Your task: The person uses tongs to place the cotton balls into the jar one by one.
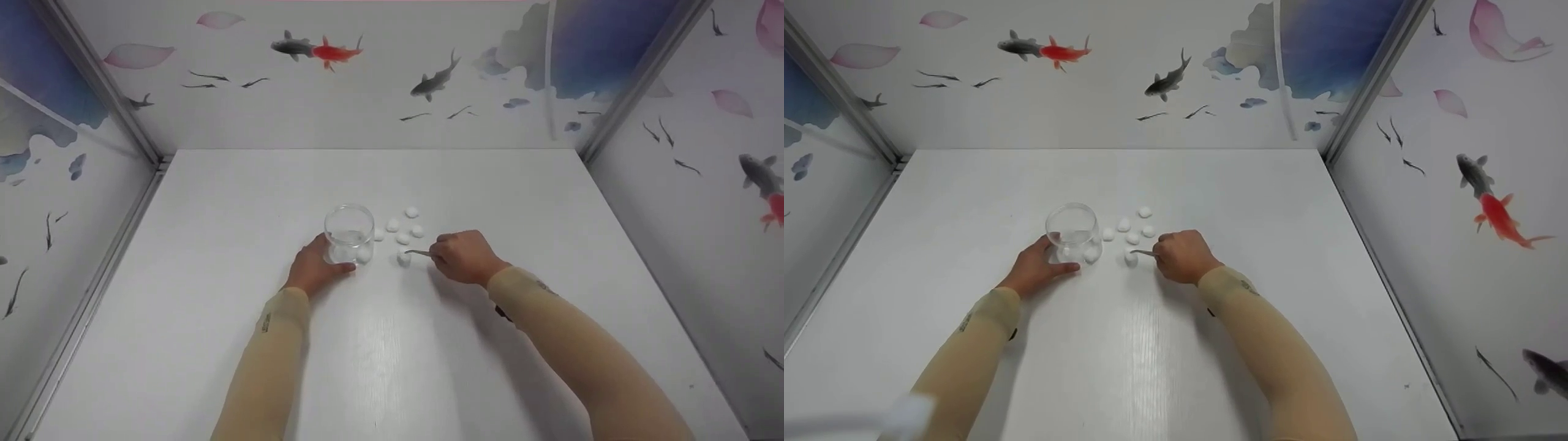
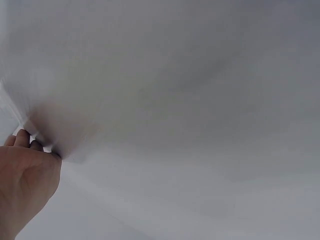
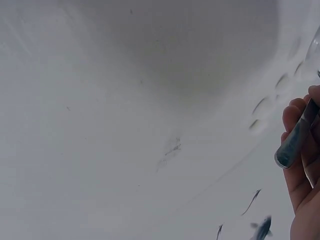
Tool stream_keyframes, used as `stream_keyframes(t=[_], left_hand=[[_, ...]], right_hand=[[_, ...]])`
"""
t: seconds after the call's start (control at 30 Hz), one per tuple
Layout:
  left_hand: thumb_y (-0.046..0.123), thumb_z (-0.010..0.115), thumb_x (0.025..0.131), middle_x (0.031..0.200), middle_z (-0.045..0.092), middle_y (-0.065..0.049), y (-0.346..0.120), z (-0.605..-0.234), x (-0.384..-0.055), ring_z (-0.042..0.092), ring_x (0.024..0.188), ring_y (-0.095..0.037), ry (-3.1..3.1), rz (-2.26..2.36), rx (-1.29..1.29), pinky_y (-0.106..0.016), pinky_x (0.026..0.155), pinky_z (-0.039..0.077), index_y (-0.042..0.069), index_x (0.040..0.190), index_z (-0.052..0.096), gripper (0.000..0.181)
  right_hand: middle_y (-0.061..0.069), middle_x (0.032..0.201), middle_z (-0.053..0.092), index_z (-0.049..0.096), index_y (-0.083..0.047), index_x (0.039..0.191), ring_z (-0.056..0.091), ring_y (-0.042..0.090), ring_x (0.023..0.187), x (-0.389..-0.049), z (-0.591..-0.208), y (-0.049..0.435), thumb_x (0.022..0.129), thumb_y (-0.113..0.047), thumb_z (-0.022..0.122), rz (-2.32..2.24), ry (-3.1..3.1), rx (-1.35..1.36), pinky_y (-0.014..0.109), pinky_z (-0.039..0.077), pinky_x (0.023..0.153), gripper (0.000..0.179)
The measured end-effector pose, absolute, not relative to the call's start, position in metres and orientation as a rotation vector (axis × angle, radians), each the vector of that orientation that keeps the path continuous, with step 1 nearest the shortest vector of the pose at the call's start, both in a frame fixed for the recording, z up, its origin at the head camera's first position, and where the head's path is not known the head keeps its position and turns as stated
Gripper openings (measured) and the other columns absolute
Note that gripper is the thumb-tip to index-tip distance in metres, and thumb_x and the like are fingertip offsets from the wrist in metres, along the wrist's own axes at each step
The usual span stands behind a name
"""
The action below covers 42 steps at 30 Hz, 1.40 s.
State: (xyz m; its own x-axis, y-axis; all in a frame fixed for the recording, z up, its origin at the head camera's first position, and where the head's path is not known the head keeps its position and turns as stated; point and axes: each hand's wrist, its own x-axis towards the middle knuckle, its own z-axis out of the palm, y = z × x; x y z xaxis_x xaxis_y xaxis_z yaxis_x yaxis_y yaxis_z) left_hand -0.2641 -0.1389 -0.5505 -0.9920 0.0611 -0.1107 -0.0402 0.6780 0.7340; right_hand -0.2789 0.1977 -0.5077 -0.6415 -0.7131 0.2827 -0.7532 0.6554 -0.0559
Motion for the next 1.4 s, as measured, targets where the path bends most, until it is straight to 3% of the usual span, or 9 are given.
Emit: stream_keyframes(t=[0.23,0.63,1.1,1.4], left_hand=[[0.047,0.084,0.078,0.157,0.038,-0.008,-0.140,-0.551,-0.266,0.028,0.145,-0.032,2.738,1.215,-0.007,-0.049,0.121,0.017,0.013,0.156,0.032,0.100],[0.046,0.085,0.077,0.155,0.041,-0.007,-0.140,-0.552,-0.266,0.031,0.144,-0.029,2.741,1.234,-0.027,-0.044,0.121,0.021,0.014,0.156,0.034,0.100],[0.045,0.085,0.077,0.155,0.041,-0.010,-0.141,-0.554,-0.266,0.031,0.144,-0.032,2.752,1.252,-0.006,-0.048,0.121,0.019,0.011,0.155,0.034,0.099],[0.048,0.086,0.075,0.155,0.041,-0.008,-0.138,-0.554,-0.266,0.031,0.145,-0.030,2.731,1.250,-0.048,-0.048,0.121,0.020,0.014,0.155,0.035,0.101]], right_hand=[[-0.003,0.069,0.063,0.074,-0.015,0.078,0.057,0.011,0.054,-0.280,-0.508,0.200,0.085,-0.005,0.066,0.223,-2.584,1.179,0.032,0.050,0.045,0.014],[-0.002,0.073,0.066,0.078,-0.011,0.086,0.060,0.011,0.058,-0.288,-0.491,0.195,0.088,-0.008,0.067,0.283,-2.602,1.138,0.032,0.054,0.050,0.012],[-0.002,0.069,0.064,0.077,-0.012,0.084,0.059,0.011,0.054,-0.303,-0.448,0.150,0.087,-0.007,0.066,0.252,-2.421,1.160,0.031,0.050,0.043,0.013],[-0.003,0.069,0.064,0.076,-0.013,0.081,0.059,0.011,0.054,-0.303,-0.448,0.129,0.088,-0.008,0.065,0.223,-2.430,1.209,0.030,0.050,0.044,0.014]])
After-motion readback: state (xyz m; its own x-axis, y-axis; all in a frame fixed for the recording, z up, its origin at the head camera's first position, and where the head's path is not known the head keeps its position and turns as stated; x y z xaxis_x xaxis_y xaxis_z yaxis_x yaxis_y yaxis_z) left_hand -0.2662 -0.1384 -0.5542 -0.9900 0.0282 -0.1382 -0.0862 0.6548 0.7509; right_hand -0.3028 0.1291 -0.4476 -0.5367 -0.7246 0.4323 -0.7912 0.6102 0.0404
